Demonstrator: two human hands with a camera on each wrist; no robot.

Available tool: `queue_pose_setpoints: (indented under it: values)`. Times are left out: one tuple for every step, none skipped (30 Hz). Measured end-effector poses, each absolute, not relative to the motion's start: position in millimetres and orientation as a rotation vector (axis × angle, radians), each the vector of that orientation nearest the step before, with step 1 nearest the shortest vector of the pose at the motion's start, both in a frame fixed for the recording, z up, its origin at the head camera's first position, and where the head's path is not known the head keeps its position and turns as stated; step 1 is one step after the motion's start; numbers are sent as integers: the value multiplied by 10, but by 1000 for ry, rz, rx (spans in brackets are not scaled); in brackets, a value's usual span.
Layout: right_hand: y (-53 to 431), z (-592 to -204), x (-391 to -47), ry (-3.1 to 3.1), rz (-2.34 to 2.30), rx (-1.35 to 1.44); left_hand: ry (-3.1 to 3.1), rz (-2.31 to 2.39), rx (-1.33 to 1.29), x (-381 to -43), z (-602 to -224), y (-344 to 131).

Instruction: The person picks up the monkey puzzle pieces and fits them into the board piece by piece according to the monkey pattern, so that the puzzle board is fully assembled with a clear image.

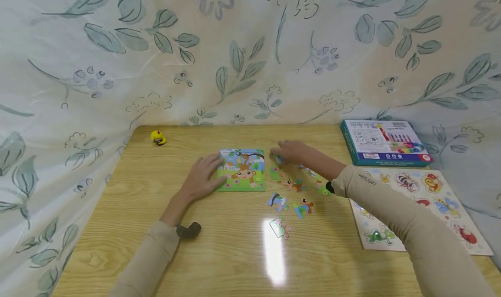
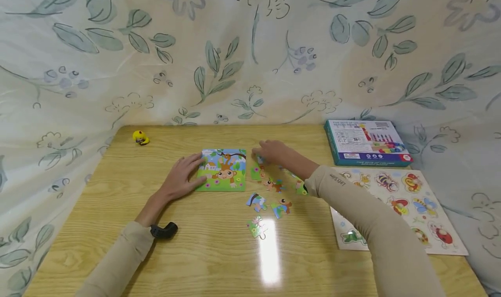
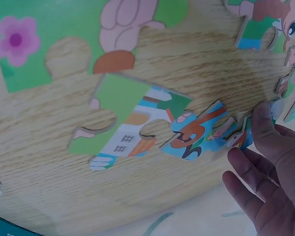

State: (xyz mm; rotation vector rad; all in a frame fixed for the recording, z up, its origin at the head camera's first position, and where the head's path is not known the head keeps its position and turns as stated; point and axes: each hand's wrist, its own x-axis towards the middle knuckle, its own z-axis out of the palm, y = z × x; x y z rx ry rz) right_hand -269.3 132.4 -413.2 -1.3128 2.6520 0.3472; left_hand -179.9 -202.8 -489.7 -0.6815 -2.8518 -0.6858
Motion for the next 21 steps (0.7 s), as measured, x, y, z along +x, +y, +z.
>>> queue_pose_setpoints:
  values:
    - [1316,-4130,-2694,2653,357,-1327,-2854,-685,-675,-1798,-4899,-2033]
    - [1308,-4126,-2697,2659,359,-1346,-2855,-681,-669,-1798,-4899,-2035]
    - [1303,-4121,-2701,2665,368,-1352,-2858,-671,-664,-1799,-4903,-2036]
    - [1300,-4115,-2705,2673,375,-1355,-2859,-670,-661,-1804,-4903,-2035]
    - [1299,-4108,-2710,2679,382,-1356,-2860,-670,-658,-1810,-4902,-2033]
    - [1298,-4103,-2717,2684,389,-1349,-2861,-675,-659,-1815,-4898,-2030]
    - [1300,-4100,-2725,2689,399,-1348,-2864,-677,-660,-1824,-4894,-2025]
    - [1303,-4097,-2733,2694,405,-1339,-2865,-680,-664,-1834,-4887,-2021]
    - [1309,-4097,-2740,2695,410,-1326,-2866,-685,-668,-1843,-4878,-2017]
    - [1314,-4097,-2746,2696,404,-1320,-2866,-693,-671,-1852,-4870,-2016]
    - [1315,-4098,-2754,2695,398,-1317,-2866,-695,-673,-1860,-4861,-2017]
    - [1315,-4102,-2762,2697,386,-1317,-2865,-696,-675,-1869,-4854,-2022]
    - [1316,-4106,-2767,2701,378,-1323,-2867,-694,-672,-1879,-4848,-2027]
    - [1317,-4108,-2770,2703,367,-1317,-2872,-690,-669,-1886,-4844,-2031]
    - [1318,-4109,-2769,2706,357,-1314,-2876,-687,-669,-1893,-4843,-2036]
    - [1318,-4110,-2766,2707,349,-1309,-2881,-681,-674,-1903,-4844,-2043]
    - [1318,-4109,-2761,2708,348,-1303,-2885,-679,-676,-1910,-4845,-2048]
    - [1318,-4109,-2753,2708,348,-1299,-2891,-678,-677,-1915,-4848,-2052]
    - [1321,-4108,-2743,2707,346,-1292,-2896,-679,-680,-1919,-4851,-2055]
    - [1324,-4106,-2730,2704,337,-1282,-2899,-685,-683,-1922,-4855,-2058]
    - [1329,-4107,-2717,2696,327,-1274,-2901,-691,-688,-1928,-4860,-2059]
